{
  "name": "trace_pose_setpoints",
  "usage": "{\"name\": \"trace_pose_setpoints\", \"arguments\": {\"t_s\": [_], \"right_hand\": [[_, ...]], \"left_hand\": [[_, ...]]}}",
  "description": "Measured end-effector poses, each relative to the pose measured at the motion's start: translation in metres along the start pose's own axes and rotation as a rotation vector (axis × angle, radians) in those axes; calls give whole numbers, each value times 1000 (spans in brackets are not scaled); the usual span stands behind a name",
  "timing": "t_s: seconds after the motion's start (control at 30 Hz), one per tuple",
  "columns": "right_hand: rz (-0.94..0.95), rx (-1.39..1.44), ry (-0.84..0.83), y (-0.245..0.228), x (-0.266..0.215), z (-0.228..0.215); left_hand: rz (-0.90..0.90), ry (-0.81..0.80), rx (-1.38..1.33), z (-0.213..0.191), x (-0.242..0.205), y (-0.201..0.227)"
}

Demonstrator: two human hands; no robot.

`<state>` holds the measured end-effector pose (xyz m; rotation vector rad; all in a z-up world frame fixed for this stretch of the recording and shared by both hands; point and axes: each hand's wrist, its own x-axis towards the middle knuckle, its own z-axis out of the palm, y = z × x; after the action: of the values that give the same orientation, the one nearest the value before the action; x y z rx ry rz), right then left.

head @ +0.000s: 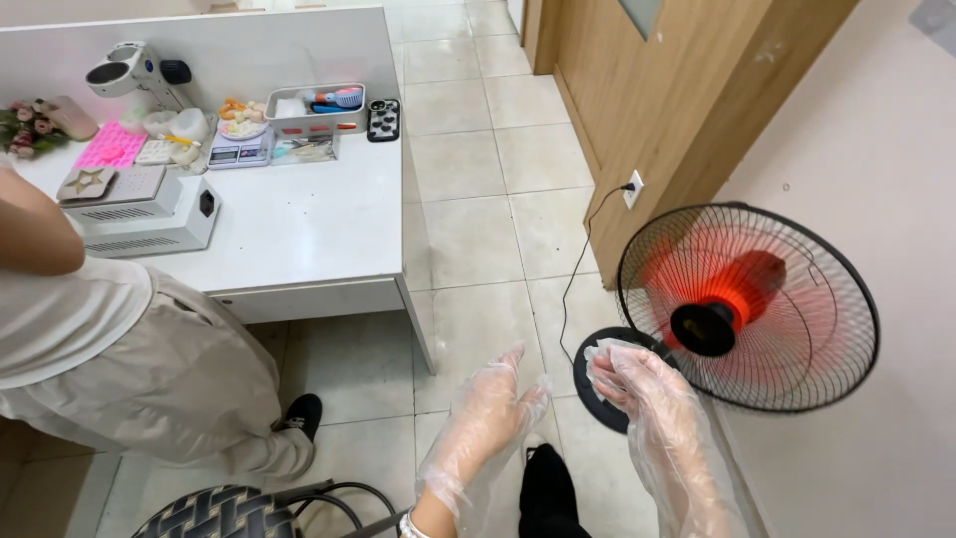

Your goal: Moving decorative flower-shaped candles from a display shelf to storage shelves.

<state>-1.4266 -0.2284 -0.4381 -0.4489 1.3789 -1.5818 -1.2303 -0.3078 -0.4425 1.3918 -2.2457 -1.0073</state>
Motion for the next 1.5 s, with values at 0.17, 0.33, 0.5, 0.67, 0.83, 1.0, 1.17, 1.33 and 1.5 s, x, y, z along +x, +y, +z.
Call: {"name": "trace_pose_setpoints", "arguments": {"t_s": [0.17,0.33,0.5,0.67,0.83,1.0,1.17,1.33,1.5], "right_hand": [[40,14,-148,-24,138,4],[119,-82,-219,-58,242,35],[157,-62,-204,-58,328,55],[189,-26,-276,-40,428,89],[103,-45,-212,-66,520,158],[97,-41,-198,-102,631,233],[44,-107,-147,-135,713,293],[107,-76,-127,-136,813,314],[130,-108,-118,-135,950,330]], "left_hand": [[-66,35,52,-15,109,14],[-200,76,12,-49,197,40],[-240,111,-1,-45,272,11],[-396,41,8,-64,363,-17],[-299,29,5,-87,482,-63],[-143,82,-32,-144,615,-88],[-73,139,-11,-203,726,-91],[-49,128,-92,-193,832,-132],[-53,126,-87,-202,951,-157]]}}
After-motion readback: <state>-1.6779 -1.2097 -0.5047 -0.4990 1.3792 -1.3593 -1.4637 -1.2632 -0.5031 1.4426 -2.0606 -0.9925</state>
